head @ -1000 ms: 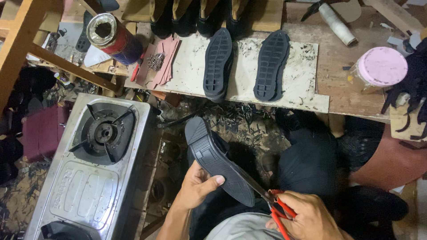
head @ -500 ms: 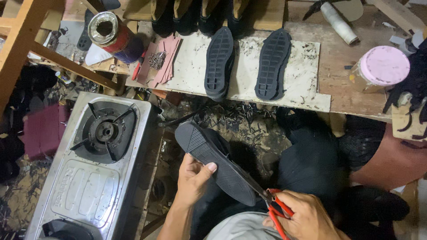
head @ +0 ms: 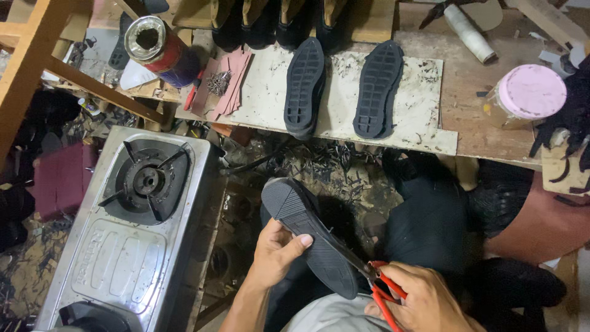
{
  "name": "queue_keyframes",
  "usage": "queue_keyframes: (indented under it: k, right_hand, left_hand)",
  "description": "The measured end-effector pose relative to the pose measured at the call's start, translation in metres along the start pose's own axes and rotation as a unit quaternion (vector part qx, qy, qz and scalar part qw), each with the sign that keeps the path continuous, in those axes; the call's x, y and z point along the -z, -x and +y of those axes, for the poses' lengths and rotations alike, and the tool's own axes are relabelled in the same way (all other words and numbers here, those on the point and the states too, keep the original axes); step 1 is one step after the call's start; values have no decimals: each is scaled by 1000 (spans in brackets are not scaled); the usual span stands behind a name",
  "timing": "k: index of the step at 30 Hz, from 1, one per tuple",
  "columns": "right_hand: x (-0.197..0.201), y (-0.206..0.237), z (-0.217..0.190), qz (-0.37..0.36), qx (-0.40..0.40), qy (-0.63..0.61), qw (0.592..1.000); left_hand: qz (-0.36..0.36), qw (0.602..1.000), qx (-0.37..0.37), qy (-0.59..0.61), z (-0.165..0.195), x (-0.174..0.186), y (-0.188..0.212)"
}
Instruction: The person sits on the floor of a shoe workshop and uses red-handled scissors to trim the edges of black rubber shoe soles, rotating each sole to cut around its perimeter. Finished soles are placed on the workbench above, where other soles are already laid out.
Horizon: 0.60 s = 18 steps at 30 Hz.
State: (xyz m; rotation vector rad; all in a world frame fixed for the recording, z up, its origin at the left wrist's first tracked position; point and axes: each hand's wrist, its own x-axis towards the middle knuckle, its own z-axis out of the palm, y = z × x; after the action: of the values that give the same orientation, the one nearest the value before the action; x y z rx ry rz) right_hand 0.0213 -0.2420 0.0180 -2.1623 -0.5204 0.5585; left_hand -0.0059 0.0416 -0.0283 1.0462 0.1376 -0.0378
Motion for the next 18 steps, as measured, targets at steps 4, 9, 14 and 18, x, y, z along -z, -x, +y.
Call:
queue_keyframes:
  k: [4,9,14,18]
  right_hand:
    - [-2,2,0,-24,-38,-37,998]
    - [-6,4,-1,-3,3,-34,999]
    - [-12,6,7,-13,-43,-28,999]
    - [-19,6,19,-5,11,-33,999]
  left_hand:
    - [4,1000,9,25,-3,-1,0]
    - [1,999,3,46,-13,1,0]
    - [1,999,0,41,-16,3,0]
    - [-9,998,-11,53,-14,2,0]
